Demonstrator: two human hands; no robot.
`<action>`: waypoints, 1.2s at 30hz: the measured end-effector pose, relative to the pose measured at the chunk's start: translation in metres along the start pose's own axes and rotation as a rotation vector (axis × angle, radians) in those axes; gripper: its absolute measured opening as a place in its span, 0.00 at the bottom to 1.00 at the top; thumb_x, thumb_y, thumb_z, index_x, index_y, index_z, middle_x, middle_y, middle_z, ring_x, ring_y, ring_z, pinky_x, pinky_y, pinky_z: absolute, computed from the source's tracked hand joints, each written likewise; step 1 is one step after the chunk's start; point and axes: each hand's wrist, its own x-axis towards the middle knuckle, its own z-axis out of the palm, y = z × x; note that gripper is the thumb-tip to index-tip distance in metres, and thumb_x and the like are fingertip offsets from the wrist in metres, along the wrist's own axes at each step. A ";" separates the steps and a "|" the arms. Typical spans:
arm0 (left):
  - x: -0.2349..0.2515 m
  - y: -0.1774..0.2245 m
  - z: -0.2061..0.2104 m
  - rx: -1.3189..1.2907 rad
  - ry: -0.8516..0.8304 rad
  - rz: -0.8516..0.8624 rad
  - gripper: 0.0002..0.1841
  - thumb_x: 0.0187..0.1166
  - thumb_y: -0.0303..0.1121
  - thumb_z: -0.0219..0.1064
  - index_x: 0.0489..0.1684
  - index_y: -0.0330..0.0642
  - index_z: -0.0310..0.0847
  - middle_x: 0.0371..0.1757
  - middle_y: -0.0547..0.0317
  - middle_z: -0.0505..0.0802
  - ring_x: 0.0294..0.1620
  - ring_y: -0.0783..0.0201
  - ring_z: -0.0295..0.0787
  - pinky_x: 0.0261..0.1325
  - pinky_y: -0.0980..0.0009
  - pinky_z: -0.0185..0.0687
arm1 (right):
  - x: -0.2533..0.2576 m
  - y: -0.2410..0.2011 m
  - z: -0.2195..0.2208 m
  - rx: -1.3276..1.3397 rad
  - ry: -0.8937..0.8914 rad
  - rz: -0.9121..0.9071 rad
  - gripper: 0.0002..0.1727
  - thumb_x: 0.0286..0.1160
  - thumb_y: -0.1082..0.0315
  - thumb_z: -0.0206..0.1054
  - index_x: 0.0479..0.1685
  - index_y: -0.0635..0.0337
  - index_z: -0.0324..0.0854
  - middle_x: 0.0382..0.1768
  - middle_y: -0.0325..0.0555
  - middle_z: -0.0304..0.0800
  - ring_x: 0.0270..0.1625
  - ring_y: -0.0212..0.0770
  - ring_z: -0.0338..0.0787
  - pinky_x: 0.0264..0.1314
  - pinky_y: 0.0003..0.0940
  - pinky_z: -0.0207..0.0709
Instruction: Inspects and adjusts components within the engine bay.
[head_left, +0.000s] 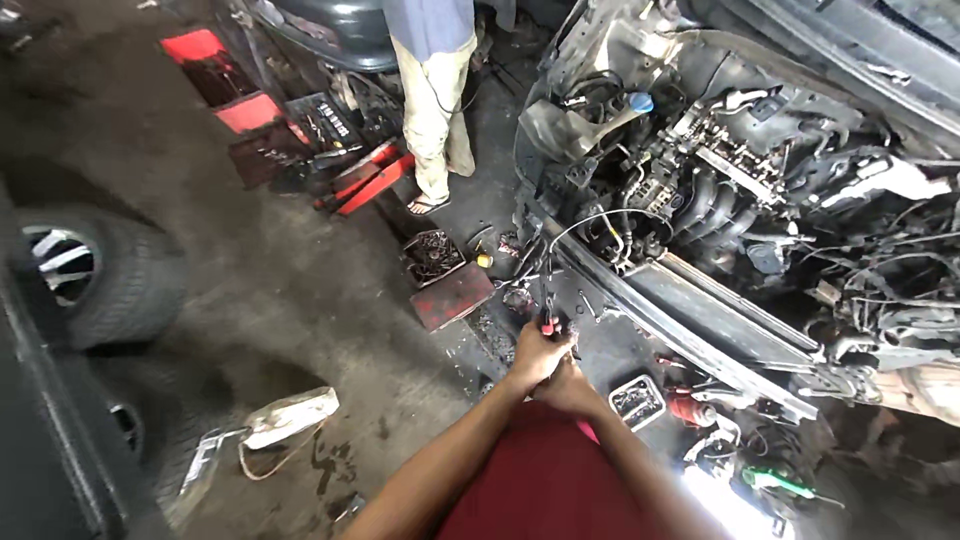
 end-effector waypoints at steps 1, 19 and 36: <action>0.000 0.003 0.002 0.007 -0.010 0.012 0.28 0.65 0.30 0.80 0.65 0.31 0.79 0.56 0.49 0.91 0.57 0.64 0.88 0.66 0.66 0.83 | 0.000 0.004 0.002 0.013 0.027 -0.035 0.54 0.50 0.57 0.86 0.83 0.71 0.64 0.84 0.68 0.65 0.89 0.55 0.63 0.91 0.47 0.58; 0.037 0.050 0.058 0.256 -0.006 0.115 0.15 0.75 0.41 0.76 0.42 0.34 0.88 0.40 0.50 0.92 0.45 0.61 0.89 0.58 0.60 0.83 | 0.012 0.031 -0.036 0.101 0.495 0.063 0.41 0.49 0.52 0.80 0.68 0.65 0.79 0.51 0.54 0.94 0.57 0.51 0.93 0.64 0.56 0.83; 0.044 0.080 0.065 0.250 -0.044 0.147 0.20 0.72 0.42 0.79 0.49 0.33 0.86 0.45 0.45 0.92 0.51 0.54 0.89 0.62 0.54 0.82 | 0.024 0.035 -0.017 0.459 0.708 -0.176 0.46 0.50 0.59 0.79 0.71 0.80 0.70 0.61 0.60 0.87 0.67 0.37 0.86 0.74 0.33 0.77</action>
